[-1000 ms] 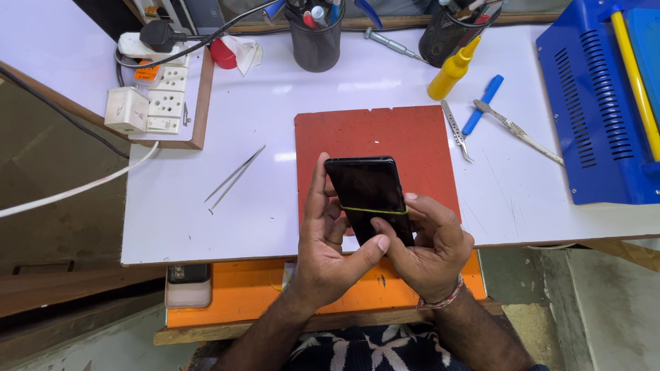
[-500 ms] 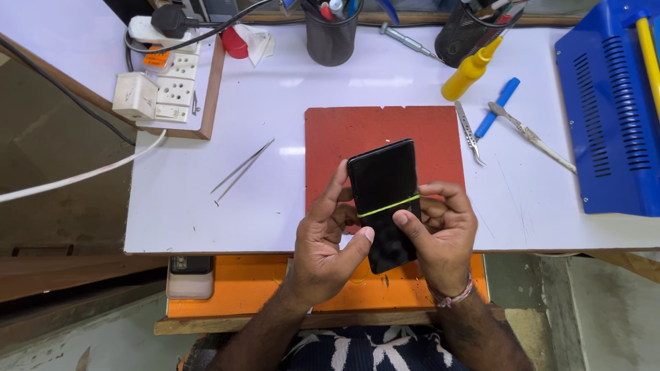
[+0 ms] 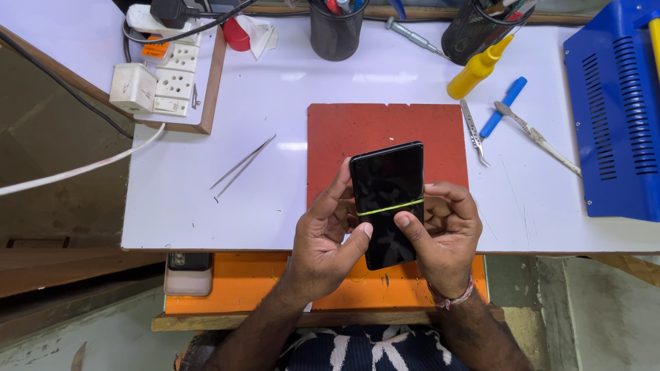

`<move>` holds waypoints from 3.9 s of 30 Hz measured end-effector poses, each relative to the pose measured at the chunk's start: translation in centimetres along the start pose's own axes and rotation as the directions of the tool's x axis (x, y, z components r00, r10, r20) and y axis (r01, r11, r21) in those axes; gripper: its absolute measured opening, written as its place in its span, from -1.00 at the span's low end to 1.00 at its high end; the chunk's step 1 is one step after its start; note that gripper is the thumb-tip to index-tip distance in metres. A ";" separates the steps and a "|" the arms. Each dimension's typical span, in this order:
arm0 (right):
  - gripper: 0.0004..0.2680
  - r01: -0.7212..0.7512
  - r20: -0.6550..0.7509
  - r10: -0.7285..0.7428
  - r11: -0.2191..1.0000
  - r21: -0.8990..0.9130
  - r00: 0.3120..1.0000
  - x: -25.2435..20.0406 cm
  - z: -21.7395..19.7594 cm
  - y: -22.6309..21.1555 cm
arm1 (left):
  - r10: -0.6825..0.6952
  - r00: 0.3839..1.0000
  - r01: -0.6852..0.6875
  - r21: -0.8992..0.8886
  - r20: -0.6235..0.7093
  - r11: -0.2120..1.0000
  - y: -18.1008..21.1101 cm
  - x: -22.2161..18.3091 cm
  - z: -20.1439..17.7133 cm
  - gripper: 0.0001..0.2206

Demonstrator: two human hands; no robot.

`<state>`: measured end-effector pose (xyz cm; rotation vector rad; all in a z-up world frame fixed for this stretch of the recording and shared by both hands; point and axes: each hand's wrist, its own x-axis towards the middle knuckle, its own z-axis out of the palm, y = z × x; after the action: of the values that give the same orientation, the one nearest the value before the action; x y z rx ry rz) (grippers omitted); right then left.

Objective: The person cleans the edges of a mobile phone and secures a replacement part using rubber bands.

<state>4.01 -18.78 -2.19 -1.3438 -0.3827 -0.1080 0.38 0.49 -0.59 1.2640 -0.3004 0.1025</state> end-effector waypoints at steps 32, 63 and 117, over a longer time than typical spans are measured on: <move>-0.78 -0.361 0.168 0.353 0.933 0.014 0.920 0.9 -0.7 0.3 | -0.308 0.925 0.207 0.382 0.225 0.901 2.9 7.6 -3.3 -0.73; -0.76 -0.179 -0.188 0.104 0.880 -0.440 0.977 12.3 -16.4 -2.0 | -0.192 0.958 -0.041 0.764 0.213 0.644 -7.2 20.3 2.0 -0.14; -0.75 -0.513 0.058 0.552 0.805 -0.298 0.832 11.9 -7.3 -0.2 | 0.076 0.775 -0.549 0.727 0.628 -0.412 1.1 19.4 -5.4 -0.70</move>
<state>16.56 -24.13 0.69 -1.6931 -0.0921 0.4273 19.55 4.28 4.38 2.9730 -1.1007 0.9448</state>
